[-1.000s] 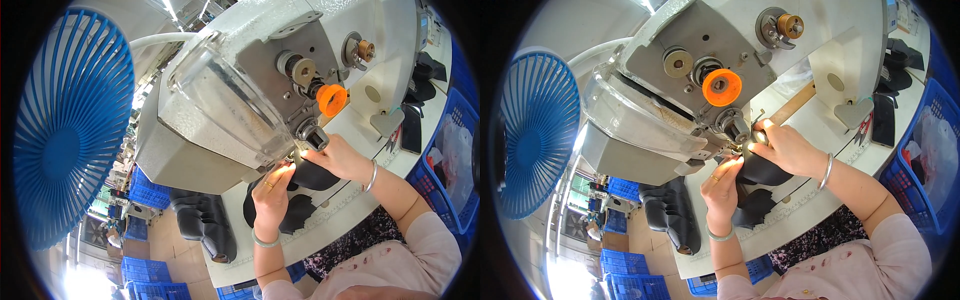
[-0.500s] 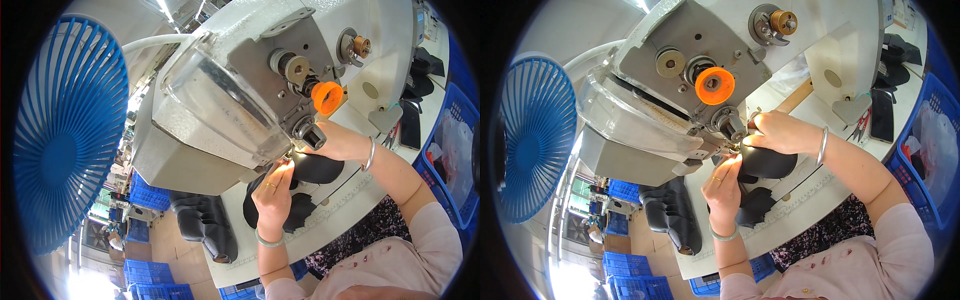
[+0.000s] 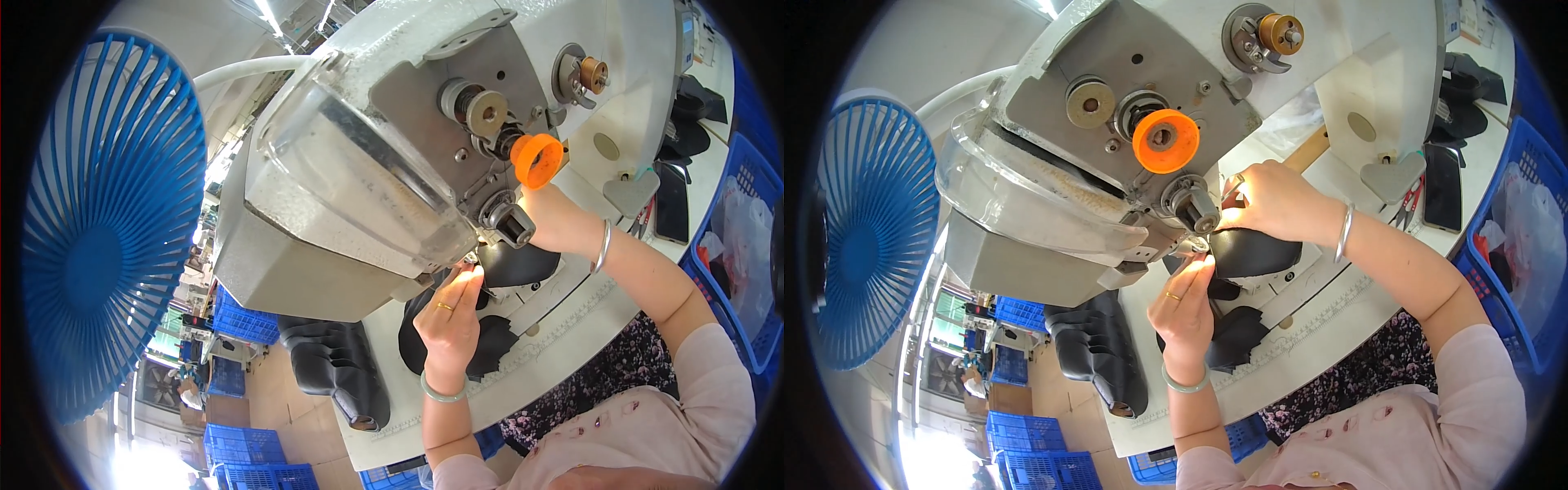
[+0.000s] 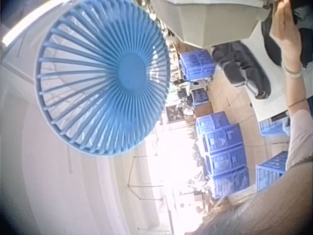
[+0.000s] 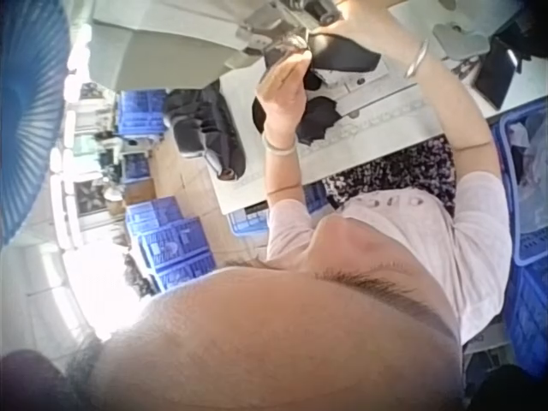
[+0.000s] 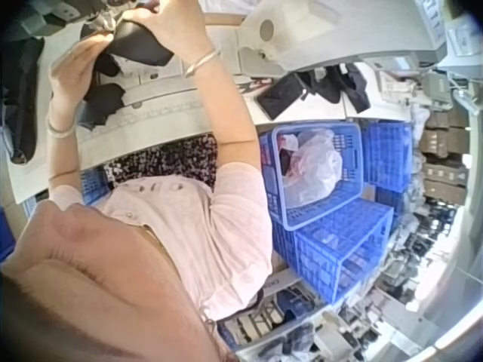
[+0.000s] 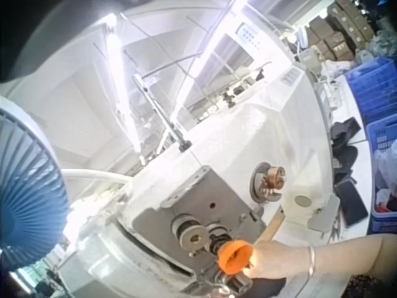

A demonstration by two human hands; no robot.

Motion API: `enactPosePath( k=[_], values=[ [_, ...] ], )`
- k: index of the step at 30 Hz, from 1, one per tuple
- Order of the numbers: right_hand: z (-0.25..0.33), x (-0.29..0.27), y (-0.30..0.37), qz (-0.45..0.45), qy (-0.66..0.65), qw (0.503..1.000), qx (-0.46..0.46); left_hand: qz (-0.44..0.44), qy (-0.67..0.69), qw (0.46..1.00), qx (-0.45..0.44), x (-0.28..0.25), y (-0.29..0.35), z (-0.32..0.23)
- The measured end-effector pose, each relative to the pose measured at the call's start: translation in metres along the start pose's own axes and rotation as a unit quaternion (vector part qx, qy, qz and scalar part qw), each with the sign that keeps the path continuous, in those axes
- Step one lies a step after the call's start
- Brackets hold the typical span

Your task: Stitching black leather shoe upper components using an industrial sewing machine.

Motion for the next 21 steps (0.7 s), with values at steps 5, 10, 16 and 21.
enactPosePath(
  k=[5, 10, 16, 21],
  values=[
    [0.030, 0.003, 0.049, -0.184, 0.160, 0.945, -0.217, -0.004, -0.029, 1.000, -0.003, -0.002, 0.002, -0.002],
    [0.024, 0.028, 0.060, -0.171, 0.201, 0.929, -0.258, -0.027, 0.030, 0.999, -0.035, -0.003, 0.000, 0.005],
    [0.022, 0.026, 0.056, -0.185, 0.156, 0.929, -0.279, -0.023, -0.001, 1.000, 0.007, -0.003, -0.003, -0.004],
    [0.025, 0.024, 0.053, -0.207, 0.178, 0.921, -0.279, -0.022, -0.026, 0.999, 0.014, -0.004, -0.003, -0.004]
  ],
)
Point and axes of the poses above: each hand's wrist, its own y-axis away from the middle knuckle, its own x-axis out of the palm, z = x × y, the point moved 7 cm from there along -y, towards the middle knuckle, and after that the axes turned 7 degrees about z, right-handed, at the moved point
